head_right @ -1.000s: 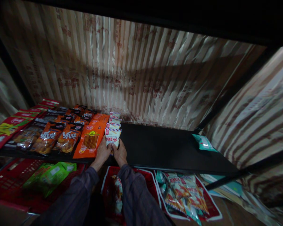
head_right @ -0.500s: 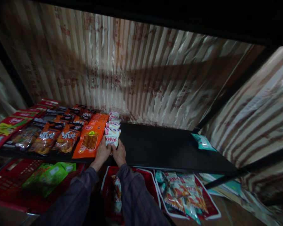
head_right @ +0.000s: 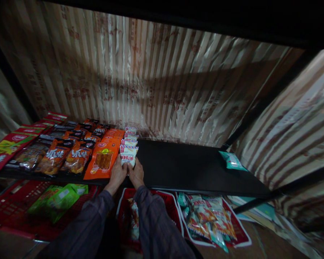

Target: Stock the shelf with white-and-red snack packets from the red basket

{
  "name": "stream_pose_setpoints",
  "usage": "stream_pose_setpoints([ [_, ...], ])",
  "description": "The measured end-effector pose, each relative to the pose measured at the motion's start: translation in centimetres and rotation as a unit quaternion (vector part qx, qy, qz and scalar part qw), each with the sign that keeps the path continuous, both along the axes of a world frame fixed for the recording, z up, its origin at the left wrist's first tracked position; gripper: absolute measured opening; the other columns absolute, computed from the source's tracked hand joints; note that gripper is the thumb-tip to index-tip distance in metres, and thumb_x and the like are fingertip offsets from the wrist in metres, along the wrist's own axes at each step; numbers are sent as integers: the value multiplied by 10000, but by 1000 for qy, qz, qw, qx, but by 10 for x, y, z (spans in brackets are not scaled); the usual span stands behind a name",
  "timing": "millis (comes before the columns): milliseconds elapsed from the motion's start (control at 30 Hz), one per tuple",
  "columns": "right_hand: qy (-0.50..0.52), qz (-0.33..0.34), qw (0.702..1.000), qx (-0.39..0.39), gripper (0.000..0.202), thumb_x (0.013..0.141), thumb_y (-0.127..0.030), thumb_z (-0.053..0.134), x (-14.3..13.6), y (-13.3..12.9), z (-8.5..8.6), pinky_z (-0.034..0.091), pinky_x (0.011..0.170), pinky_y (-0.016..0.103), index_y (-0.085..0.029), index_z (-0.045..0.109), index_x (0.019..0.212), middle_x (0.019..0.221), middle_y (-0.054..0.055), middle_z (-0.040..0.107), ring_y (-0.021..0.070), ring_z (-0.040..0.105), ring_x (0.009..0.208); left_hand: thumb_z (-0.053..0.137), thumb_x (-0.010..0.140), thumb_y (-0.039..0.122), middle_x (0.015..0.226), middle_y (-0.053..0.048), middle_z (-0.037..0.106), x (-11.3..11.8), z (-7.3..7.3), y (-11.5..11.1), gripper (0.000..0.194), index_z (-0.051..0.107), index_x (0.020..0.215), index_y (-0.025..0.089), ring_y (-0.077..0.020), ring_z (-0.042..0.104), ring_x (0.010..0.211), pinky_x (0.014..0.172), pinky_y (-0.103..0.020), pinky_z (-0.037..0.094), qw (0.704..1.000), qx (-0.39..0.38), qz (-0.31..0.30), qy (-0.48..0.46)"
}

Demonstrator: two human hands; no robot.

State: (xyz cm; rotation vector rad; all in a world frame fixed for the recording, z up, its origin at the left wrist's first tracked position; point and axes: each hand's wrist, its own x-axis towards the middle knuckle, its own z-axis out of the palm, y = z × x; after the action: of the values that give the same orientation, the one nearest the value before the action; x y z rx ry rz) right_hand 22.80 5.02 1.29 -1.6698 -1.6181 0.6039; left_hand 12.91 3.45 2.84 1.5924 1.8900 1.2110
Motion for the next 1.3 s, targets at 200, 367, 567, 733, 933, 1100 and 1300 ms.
stream_pose_setpoints([
  [200,2,0,1000,4,614,813,-447,489,1,2,-3,404,954,353,-132,411,1334,1235,128,578,248,537,1122,404,850,219,1302,-200,505,0,-7,0,509,377,1336,70,-263,434,1254,1026,-400,363,1000,16,10,-2],
  [367,10,0,1000,14,644,796,-460,513,1,1,-4,399,969,347,-127,408,1336,1269,134,555,246,533,1140,389,860,228,1296,-202,511,-1,-10,0,492,396,1326,71,-271,490,1198,998,-404,392,999,36,5,-5],
  [567,33,-4,999,24,658,774,-458,545,2,-3,-4,405,971,363,-126,421,1329,1260,137,562,262,529,1150,390,868,252,1295,-204,512,-2,-15,-1,489,401,1320,66,-271,479,1210,997,-408,395,999,48,5,2],
  [733,68,-15,996,52,630,766,-460,555,5,-5,-10,383,998,391,-138,460,1299,1275,132,553,264,514,1167,411,855,230,1309,-210,496,-4,-15,-8,477,422,1303,67,-274,448,1241,1020,-427,379,996,84,20,13],
  [933,179,-27,975,132,445,840,-406,452,14,-30,-11,409,978,376,-176,535,1211,1203,100,604,207,560,1096,364,837,113,1274,-130,545,4,-15,-47,403,529,1204,140,-207,463,1228,1045,-393,367,980,193,-28,28],
  [1100,170,-17,969,176,324,851,-283,437,25,-94,-16,427,961,368,-199,594,1122,1132,80,637,191,571,1058,350,839,102,1157,-98,616,28,-36,-95,356,592,1092,166,-173,543,1111,988,-357,421,977,177,-115,21],
  [1300,100,-44,992,61,351,780,-166,435,58,-161,-96,447,944,406,-193,629,1071,1075,88,662,219,597,1019,393,837,125,1150,-133,617,61,-101,-138,328,604,1089,139,-201,565,1086,950,-334,436,972,-77,-218,49],
])
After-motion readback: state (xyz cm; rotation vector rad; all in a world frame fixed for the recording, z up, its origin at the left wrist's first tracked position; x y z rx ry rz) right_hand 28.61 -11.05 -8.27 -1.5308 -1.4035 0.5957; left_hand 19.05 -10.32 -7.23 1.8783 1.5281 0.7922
